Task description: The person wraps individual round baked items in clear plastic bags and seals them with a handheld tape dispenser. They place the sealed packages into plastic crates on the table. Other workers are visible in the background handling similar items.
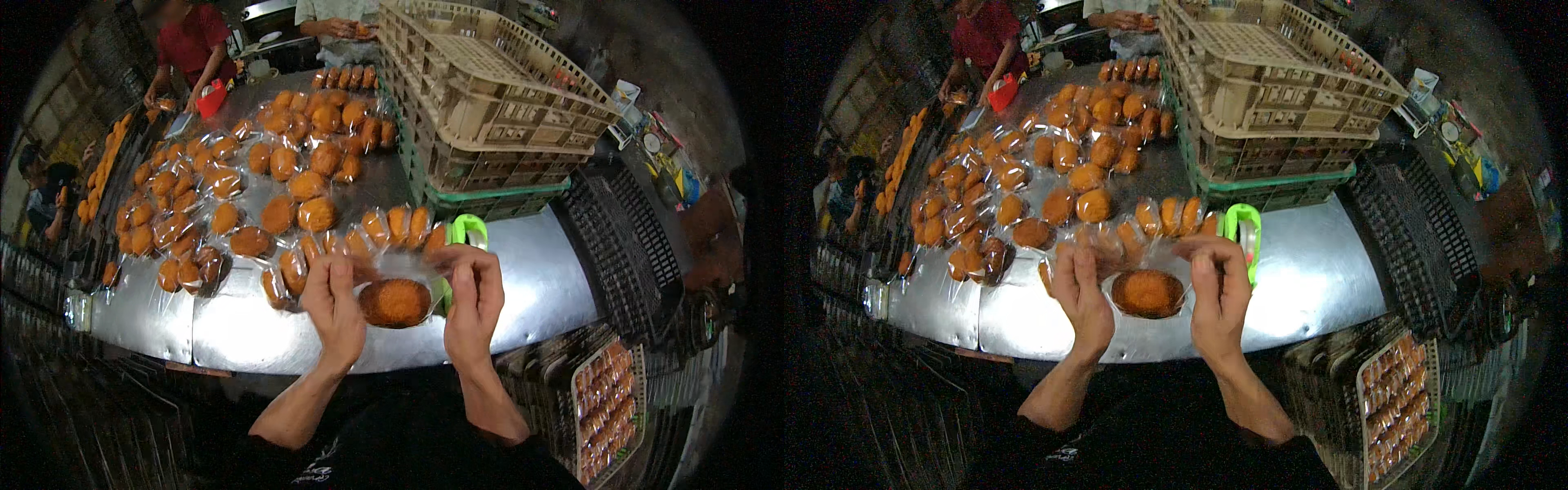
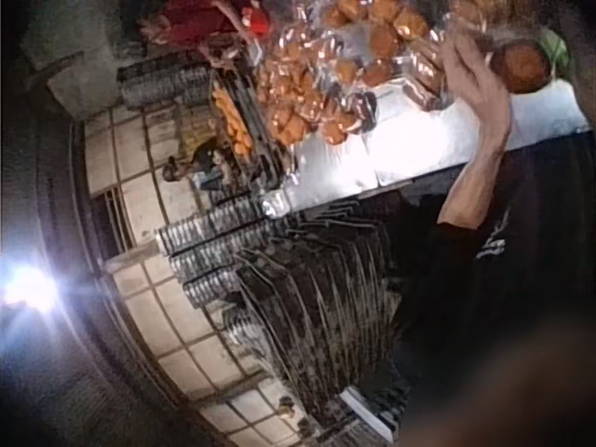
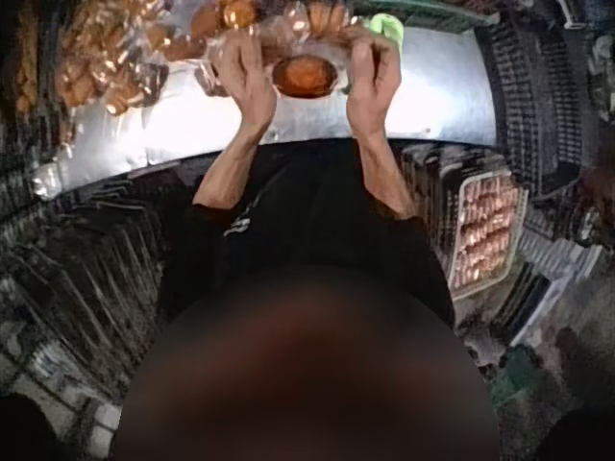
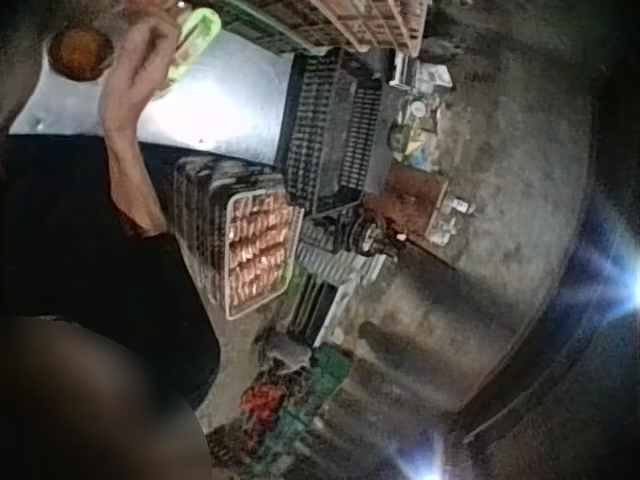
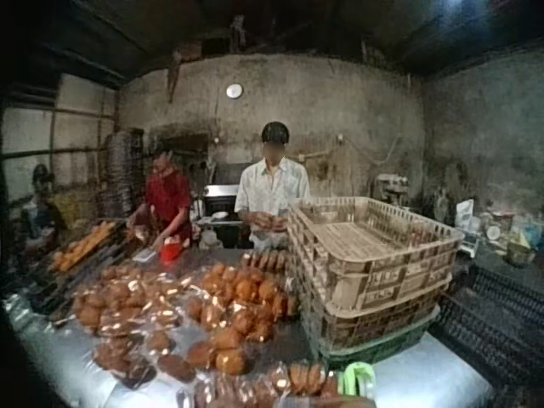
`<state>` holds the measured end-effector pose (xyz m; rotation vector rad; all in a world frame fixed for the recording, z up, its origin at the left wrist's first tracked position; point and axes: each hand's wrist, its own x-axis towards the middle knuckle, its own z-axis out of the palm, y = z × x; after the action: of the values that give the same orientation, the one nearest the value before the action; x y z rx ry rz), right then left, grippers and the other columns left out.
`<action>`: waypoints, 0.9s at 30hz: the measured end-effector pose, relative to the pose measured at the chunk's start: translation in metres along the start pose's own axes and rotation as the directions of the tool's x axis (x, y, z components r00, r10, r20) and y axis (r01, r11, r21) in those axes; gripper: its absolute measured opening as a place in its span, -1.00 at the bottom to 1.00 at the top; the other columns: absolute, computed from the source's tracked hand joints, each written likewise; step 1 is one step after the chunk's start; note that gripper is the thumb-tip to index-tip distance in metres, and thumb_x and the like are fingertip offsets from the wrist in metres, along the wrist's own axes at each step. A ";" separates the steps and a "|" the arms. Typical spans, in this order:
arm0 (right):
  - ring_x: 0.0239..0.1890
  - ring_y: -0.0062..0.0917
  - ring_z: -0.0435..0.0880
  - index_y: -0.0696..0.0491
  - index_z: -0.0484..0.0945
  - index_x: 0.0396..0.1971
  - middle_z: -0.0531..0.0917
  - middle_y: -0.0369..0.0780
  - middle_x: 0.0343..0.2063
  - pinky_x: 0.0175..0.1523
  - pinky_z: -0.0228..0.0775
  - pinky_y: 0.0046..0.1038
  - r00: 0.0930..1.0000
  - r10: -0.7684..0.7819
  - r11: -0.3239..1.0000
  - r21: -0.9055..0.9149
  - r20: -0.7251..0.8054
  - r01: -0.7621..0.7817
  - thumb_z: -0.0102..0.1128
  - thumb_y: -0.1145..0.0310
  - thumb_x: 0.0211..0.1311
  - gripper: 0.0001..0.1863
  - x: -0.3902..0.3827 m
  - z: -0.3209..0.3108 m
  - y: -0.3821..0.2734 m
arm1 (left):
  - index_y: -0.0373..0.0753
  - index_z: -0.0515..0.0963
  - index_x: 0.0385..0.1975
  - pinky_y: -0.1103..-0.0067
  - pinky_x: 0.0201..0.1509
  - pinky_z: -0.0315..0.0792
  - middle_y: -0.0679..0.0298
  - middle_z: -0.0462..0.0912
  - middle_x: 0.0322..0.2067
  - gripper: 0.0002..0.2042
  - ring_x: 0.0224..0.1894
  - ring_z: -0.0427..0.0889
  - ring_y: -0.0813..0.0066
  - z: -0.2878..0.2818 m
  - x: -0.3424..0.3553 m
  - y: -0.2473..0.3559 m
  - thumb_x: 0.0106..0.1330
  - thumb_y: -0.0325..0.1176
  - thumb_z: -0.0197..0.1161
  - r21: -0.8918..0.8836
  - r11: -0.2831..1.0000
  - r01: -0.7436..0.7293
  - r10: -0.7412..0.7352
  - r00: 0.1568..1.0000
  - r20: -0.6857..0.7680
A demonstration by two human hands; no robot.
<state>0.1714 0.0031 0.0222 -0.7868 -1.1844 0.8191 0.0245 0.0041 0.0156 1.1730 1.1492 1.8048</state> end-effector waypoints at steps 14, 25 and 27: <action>-0.19 -0.43 0.65 0.16 0.34 -0.23 0.64 -0.05 -0.25 -0.03 0.52 -0.38 0.986 0.157 0.971 0.189 -0.057 -0.144 -0.12 0.32 0.48 -0.81 -0.035 0.050 -0.009 | -0.36 0.16 0.19 0.41 0.22 0.24 -0.02 0.31 0.13 -0.51 0.20 0.29 0.30 -0.039 -0.012 0.006 0.34 -0.43 0.17 -0.056 0.824 -0.564 0.556 0.784 0.276; 0.10 -0.07 0.54 0.23 0.38 0.13 0.53 0.08 0.07 0.20 0.31 -0.09 0.895 -0.207 0.726 -0.551 0.395 0.411 0.22 0.43 0.21 -0.51 -0.021 0.059 0.024 | -0.42 0.54 -0.27 0.64 -0.18 0.49 0.21 0.64 -0.35 -0.83 -0.34 0.61 0.57 -0.037 0.003 -0.006 0.40 -0.40 0.15 -0.155 0.980 0.126 -0.125 0.992 0.019; 0.09 -0.10 0.54 0.20 0.38 0.11 0.54 0.07 0.06 0.24 0.27 -0.10 0.885 -0.053 0.882 -0.394 0.462 0.259 0.24 0.42 0.19 -0.52 -0.013 0.059 0.029 | -0.35 0.49 -0.30 0.67 -0.19 0.44 0.22 0.58 -0.28 -0.86 -0.27 0.56 0.60 -0.045 0.012 -0.012 0.39 -0.38 0.16 0.195 0.898 -0.393 0.385 0.919 0.083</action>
<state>0.1081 0.0114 0.0031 -0.8834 -1.8679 0.6023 -0.0208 0.0050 -0.0007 1.6546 1.1608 1.9719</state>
